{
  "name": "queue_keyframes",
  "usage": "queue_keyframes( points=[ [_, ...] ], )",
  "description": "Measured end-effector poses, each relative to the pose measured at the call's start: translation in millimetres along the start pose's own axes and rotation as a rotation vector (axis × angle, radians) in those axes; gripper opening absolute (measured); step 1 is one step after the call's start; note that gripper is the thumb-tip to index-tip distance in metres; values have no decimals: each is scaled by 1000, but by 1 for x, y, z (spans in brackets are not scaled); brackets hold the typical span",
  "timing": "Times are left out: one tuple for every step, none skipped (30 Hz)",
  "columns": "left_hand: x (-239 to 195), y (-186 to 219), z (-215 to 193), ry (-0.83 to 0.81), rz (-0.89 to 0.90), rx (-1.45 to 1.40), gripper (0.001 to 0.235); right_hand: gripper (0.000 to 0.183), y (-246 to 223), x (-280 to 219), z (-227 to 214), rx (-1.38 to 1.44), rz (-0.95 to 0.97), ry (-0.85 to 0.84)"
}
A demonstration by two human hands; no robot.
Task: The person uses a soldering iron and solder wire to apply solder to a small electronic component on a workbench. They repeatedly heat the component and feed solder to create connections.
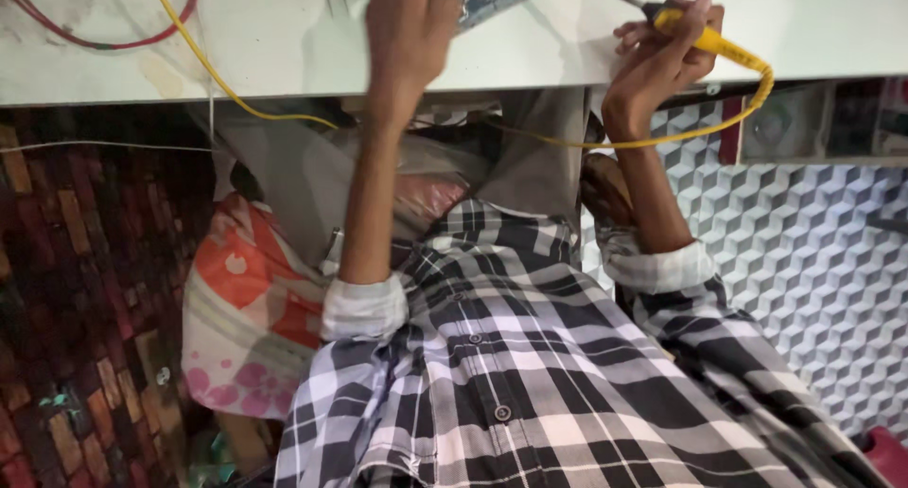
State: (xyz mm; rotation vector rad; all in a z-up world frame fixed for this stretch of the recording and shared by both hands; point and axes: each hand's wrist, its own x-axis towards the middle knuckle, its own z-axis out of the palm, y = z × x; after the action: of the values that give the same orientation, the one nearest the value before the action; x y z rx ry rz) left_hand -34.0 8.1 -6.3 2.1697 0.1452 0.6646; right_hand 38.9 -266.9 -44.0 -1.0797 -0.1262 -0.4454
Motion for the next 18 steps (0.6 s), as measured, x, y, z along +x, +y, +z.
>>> queue_keyframes(
  points=[
    [-9,0,-13,-8,42,127,29,34,-1,-3,-1,-3,-2,5],
    [-13,0,-21,2,58,228,34,33,0,-1,-1,0,-6,3],
    [-15,2,-27,12,75,328,40,33,1,1,-1,2,-11,2],
    [-13,4,-31,26,98,432,49,33,2,2,0,14,-4,7],
    [-10,8,-33,-92,33,397,52,33,1,3,1,26,3,12],
    [-4,13,-32,-206,-27,358,55,32,1,4,3,41,3,15],
    [1,17,-31,-319,-86,320,59,32,1,4,5,56,11,21],
    [3,23,-26,-274,-10,305,63,32,-1,3,3,64,17,27],
    [5,27,-21,-228,66,290,66,32,-2,0,2,72,24,33],
    [3,31,-18,-182,138,275,69,31,-3,-4,2,59,59,90],
    [2,34,-15,-250,119,279,69,30,-4,-8,2,46,94,147],
    [14,36,-10,-301,126,283,69,29,-1,3,9,49,103,200],
    [20,38,-5,-352,133,288,70,31,0,6,12,10,83,171],
    [21,38,-1,-362,114,279,67,33,-1,4,10,-38,73,137],
    [21,37,4,-371,96,270,64,33,-1,7,8,-19,64,136],
    [14,35,5,-387,66,266,62,32,0,2,5,-1,70,136],
    [8,33,6,-360,82,262,60,32,0,-2,1,16,75,136],
    [9,33,8,-327,110,261,57,32,1,-2,0,0,78,144]
  ],
)
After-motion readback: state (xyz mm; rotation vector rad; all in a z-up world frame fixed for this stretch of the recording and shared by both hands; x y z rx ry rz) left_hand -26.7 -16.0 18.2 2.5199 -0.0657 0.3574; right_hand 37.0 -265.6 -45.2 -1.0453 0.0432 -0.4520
